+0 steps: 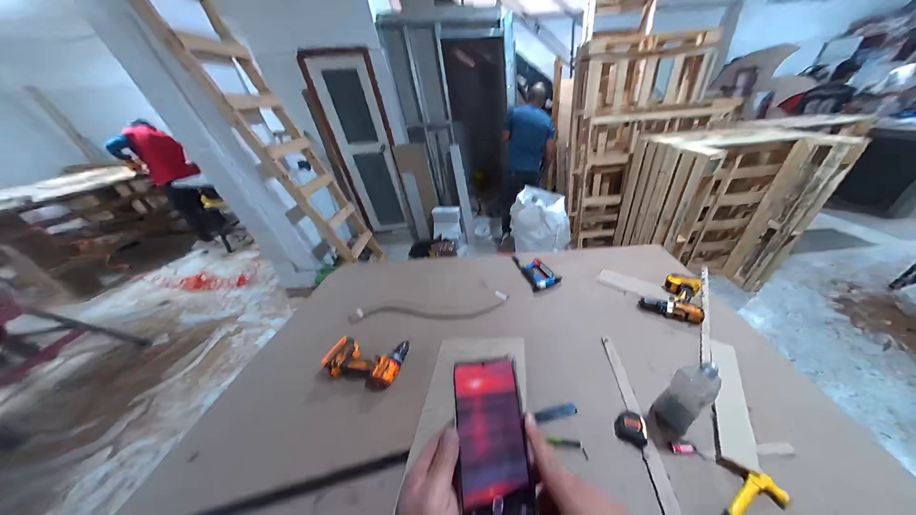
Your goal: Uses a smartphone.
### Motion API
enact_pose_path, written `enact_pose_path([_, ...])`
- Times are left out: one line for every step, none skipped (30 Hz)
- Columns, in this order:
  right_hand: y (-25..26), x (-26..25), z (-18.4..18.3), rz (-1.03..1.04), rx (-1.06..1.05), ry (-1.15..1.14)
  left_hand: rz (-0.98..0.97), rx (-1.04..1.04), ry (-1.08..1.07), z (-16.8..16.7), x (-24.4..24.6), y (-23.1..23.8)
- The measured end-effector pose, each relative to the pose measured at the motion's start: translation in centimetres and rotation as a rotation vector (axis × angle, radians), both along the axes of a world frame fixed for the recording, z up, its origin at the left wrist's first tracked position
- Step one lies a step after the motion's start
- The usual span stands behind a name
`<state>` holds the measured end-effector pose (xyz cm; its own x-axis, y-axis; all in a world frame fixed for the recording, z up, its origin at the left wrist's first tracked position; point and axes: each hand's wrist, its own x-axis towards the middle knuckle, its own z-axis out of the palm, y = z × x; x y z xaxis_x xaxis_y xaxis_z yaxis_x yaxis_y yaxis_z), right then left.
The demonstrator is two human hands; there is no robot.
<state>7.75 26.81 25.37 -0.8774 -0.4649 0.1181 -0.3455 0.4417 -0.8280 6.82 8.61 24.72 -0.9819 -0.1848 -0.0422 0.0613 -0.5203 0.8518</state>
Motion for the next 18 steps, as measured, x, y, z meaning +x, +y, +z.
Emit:
enact_pose_path([0.3,0.0,-0.5,0.004,0.005,0.001,0.018,0.027,-0.014,0.1,0.1,0.4])
enact_pose_path([0.6,-0.3,-1.2,-0.001,-0.007,0.024,0.031,0.042,-0.003,0.1,0.0,0.9])
enact_pose_path([0.8,-0.6,-1.8,-0.003,-0.028,0.054,0.038,0.043,0.023,-0.1,-0.1,1.1])
enact_pose_path([1.0,-0.7,-2.3,-0.004,-0.045,0.076,0.028,0.032,0.057,-0.4,-0.1,1.2])
enact_pose_path([1.2,-0.8,-2.5,-0.005,-0.048,0.077,-0.001,0.008,0.097,-0.6,0.0,1.1])
enact_pose_path([1.4,-0.8,-2.5,-0.006,-0.049,0.072,-0.05,-0.016,0.144,-0.8,0.1,0.9])
enact_pose_path([1.5,-0.9,-2.5,-0.006,-0.053,0.069,-0.118,-0.041,0.2,-1.0,0.1,0.5])
enact_pose_path([1.6,-0.9,-2.4,-0.009,-0.064,0.065,-0.19,-0.064,0.252,-1.1,0.1,0.1])
enact_pose_path([1.7,-1.0,-2.4,-0.008,-0.076,0.067,-0.259,-0.091,0.291,-1.2,0.2,-0.2])
enact_pose_path([1.7,-1.1,-2.4,-0.004,-0.087,0.068,-0.316,-0.131,0.318,-1.3,0.2,-0.5])
enact_pose_path([1.7,-1.1,-2.4,-0.001,-0.094,0.067,-0.353,-0.176,0.336,-1.3,0.2,-0.6])
enact_pose_path([1.8,-1.1,-2.4,0.002,-0.101,0.068,-0.366,-0.23,0.342,-1.4,0.3,-0.6])
enact_pose_path([1.8,-1.1,-2.5,0.005,-0.109,0.073,-0.359,-0.287,0.336,-1.4,0.4,-0.6])
enact_pose_path([1.7,-1.0,-2.6,0.0,-0.115,0.086,-0.341,-0.335,0.322,-1.4,0.4,-0.5])
enact_pose_path([1.7,-0.9,-2.6,-0.005,-0.119,0.095,-0.326,-0.361,0.311,-1.4,0.5,-0.5])
enact_pose_path([1.7,-0.9,-2.7,-0.008,-0.119,0.1,-0.325,-0.364,0.308,-1.3,0.5,-0.4])
enact_pose_path([1.7,-0.8,-2.7,-0.01,-0.117,0.1,-0.337,-0.348,0.312,-1.3,0.5,-0.5])
enact_pose_path([1.7,-0.8,-2.8,-0.012,-0.116,0.095,-0.355,-0.324,0.324,-1.3,0.4,-0.5])
